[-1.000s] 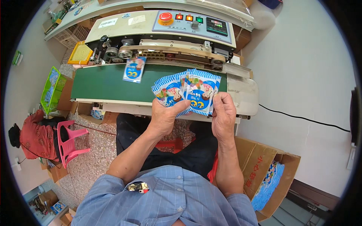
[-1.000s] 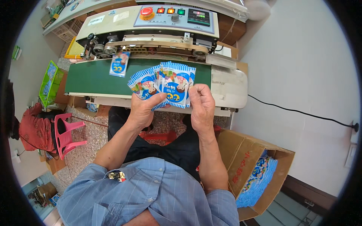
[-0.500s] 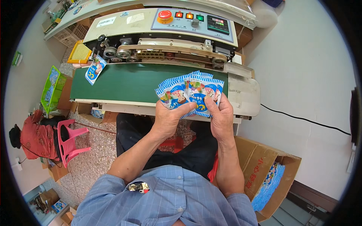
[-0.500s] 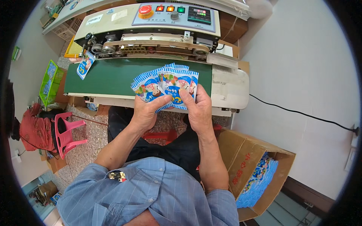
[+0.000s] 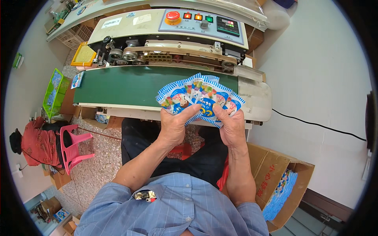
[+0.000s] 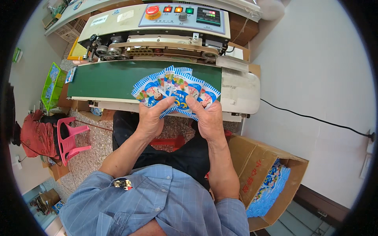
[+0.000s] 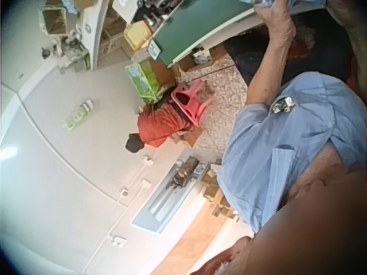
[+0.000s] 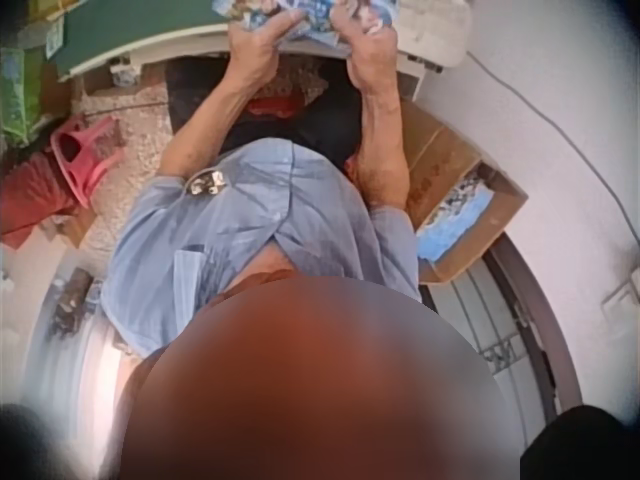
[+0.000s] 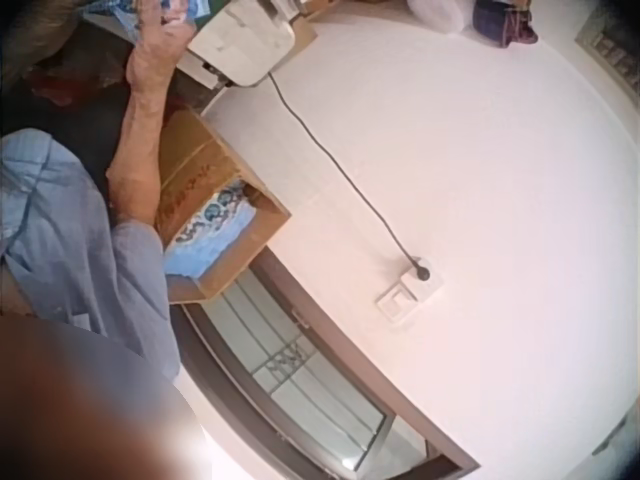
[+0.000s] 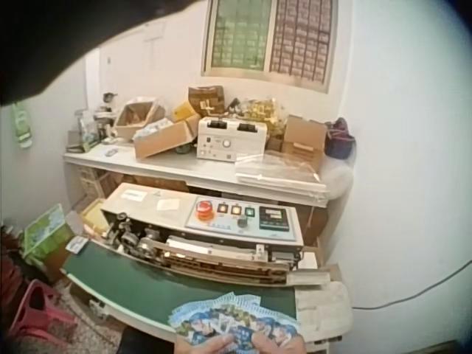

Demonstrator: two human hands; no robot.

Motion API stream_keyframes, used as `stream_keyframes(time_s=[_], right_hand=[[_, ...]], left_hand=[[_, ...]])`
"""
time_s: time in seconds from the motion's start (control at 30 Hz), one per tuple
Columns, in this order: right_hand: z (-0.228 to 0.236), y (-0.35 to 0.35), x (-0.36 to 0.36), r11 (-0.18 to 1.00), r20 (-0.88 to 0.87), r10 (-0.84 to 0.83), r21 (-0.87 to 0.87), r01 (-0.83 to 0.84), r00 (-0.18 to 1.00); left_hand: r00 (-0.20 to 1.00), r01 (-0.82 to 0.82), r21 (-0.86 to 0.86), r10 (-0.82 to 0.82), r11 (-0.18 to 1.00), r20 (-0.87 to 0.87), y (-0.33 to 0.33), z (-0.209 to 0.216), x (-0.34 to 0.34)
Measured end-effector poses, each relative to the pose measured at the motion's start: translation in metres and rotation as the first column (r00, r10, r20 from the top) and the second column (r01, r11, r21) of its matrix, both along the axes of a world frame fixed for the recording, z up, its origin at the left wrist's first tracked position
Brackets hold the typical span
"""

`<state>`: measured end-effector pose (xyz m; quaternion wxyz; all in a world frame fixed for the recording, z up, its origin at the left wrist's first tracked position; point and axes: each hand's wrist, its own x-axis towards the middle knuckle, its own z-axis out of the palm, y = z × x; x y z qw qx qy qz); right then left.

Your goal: Placing small plastic packets onto a conveyor belt of a heat-sealing machine to seal them.

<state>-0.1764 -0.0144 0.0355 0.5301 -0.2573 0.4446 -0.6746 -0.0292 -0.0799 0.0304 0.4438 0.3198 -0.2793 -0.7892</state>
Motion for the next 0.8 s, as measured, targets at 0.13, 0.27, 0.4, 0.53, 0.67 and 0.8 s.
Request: stream_keyframes(time_s=[0.13, 0.27, 0.4, 0.53, 0.67, 0.8], right_hand=[[0.0, 0.001, -0.003, 1.0, 0.029, -0.018, -0.006, 0.018, 0.999], [0.005, 0.004, -0.013, 0.996, -0.01, -0.09, -0.011, 0.09, 0.996], [0.009, 0.004, -0.048, 0.949, -0.196, -0.267, 0.119, 0.293, 0.944], [0.001, -0.006, -0.083, 0.885, -0.297, -0.32, 0.245, 0.396, 0.899], [-0.008, -0.021, -0.096, 0.884, -0.292, -0.286, 0.287, 0.369, 0.912], [-0.01, -0.037, -0.095, 0.893, -0.278, -0.221, 0.327, 0.308, 0.935]], left_hand=[[1.0, -0.012, 0.021, 0.012, 1.0, -0.004, -0.005, -0.007, 0.005], [1.0, -0.029, -0.009, 0.029, 1.0, -0.005, -0.008, -0.006, 0.008], [0.999, -0.052, -0.011, 0.052, 0.999, 0.004, -0.01, 0.001, 0.013], [0.998, -0.061, -0.011, 0.061, 0.998, 0.012, -0.013, 0.003, 0.017], [0.999, -0.05, -0.012, 0.05, 0.999, 0.017, -0.013, 0.001, 0.02], [0.999, -0.043, -0.01, 0.044, 0.999, 0.026, -0.014, -0.001, 0.023]])
